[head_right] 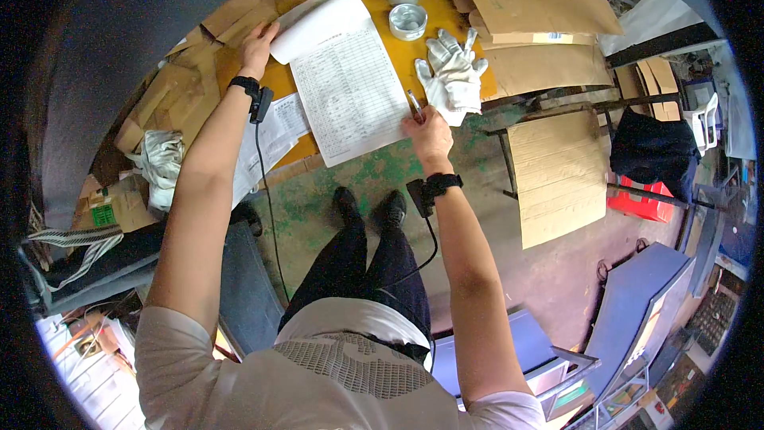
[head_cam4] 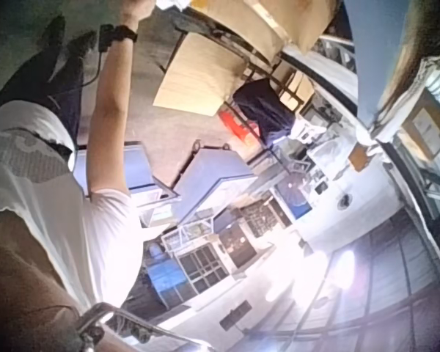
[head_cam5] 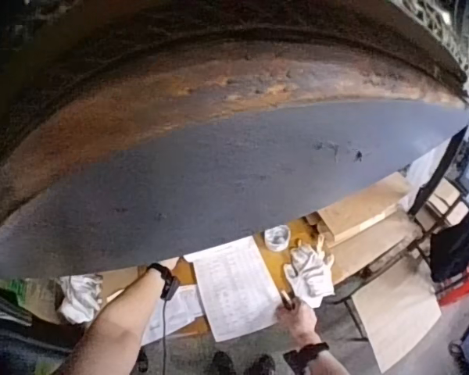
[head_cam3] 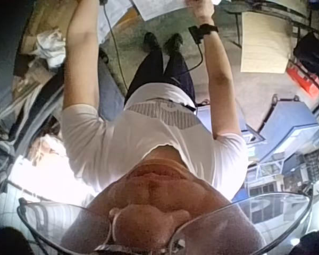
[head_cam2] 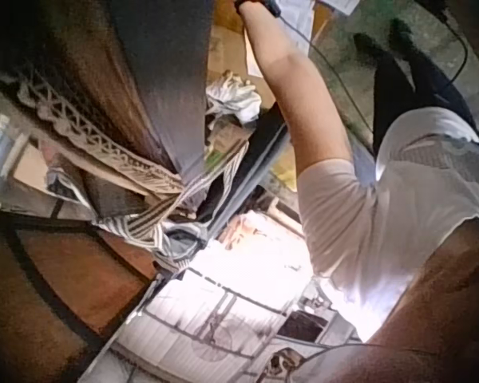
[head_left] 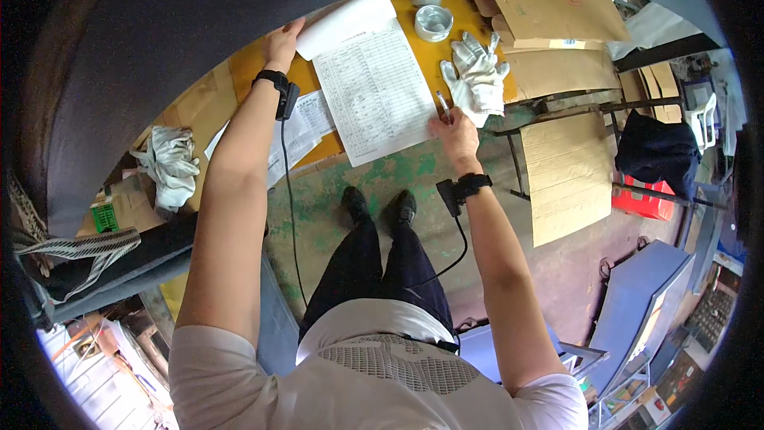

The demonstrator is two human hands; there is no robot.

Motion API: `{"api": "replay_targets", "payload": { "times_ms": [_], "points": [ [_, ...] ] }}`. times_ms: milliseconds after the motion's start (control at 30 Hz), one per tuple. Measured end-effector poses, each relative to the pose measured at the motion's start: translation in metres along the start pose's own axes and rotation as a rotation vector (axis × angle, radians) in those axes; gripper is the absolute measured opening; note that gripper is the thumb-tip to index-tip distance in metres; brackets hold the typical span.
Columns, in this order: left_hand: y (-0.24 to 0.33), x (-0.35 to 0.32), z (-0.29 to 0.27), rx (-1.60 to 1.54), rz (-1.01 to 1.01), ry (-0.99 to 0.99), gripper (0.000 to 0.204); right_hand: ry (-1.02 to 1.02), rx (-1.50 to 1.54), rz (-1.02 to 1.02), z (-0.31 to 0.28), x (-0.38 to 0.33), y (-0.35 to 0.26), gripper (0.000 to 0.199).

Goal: The recorder fills out work forms and writes notes in a notebook at a workstation.

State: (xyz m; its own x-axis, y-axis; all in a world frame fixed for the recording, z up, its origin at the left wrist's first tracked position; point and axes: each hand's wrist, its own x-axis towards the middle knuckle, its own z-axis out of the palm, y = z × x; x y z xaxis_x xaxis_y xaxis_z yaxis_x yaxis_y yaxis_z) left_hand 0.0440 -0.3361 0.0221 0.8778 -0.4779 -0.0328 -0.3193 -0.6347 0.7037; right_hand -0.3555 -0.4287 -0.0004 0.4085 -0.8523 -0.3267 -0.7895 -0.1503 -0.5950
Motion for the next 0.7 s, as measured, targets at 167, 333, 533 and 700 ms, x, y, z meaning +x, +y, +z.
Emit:
{"api": "replay_targets", "payload": {
  "times_ms": [167,333,533,700],
  "points": [
    [0.012,-0.017,-0.018,0.203,0.037,0.069,0.049,0.004,0.029,-0.019,0.002,0.001,0.000,0.034],
    [-0.002,-0.064,-0.012,0.154,0.170,0.304,0.037,-0.010,0.006,-0.028,0.004,0.003,-0.001,0.038],
    [-0.010,-0.160,0.010,0.114,0.146,0.188,0.030,-0.007,0.005,-0.047,0.004,0.006,0.007,0.037],
    [-0.020,-0.210,0.033,0.028,0.341,0.172,0.021,-0.031,-0.041,-0.075,-0.004,0.000,-0.004,0.037]
  ]
}}
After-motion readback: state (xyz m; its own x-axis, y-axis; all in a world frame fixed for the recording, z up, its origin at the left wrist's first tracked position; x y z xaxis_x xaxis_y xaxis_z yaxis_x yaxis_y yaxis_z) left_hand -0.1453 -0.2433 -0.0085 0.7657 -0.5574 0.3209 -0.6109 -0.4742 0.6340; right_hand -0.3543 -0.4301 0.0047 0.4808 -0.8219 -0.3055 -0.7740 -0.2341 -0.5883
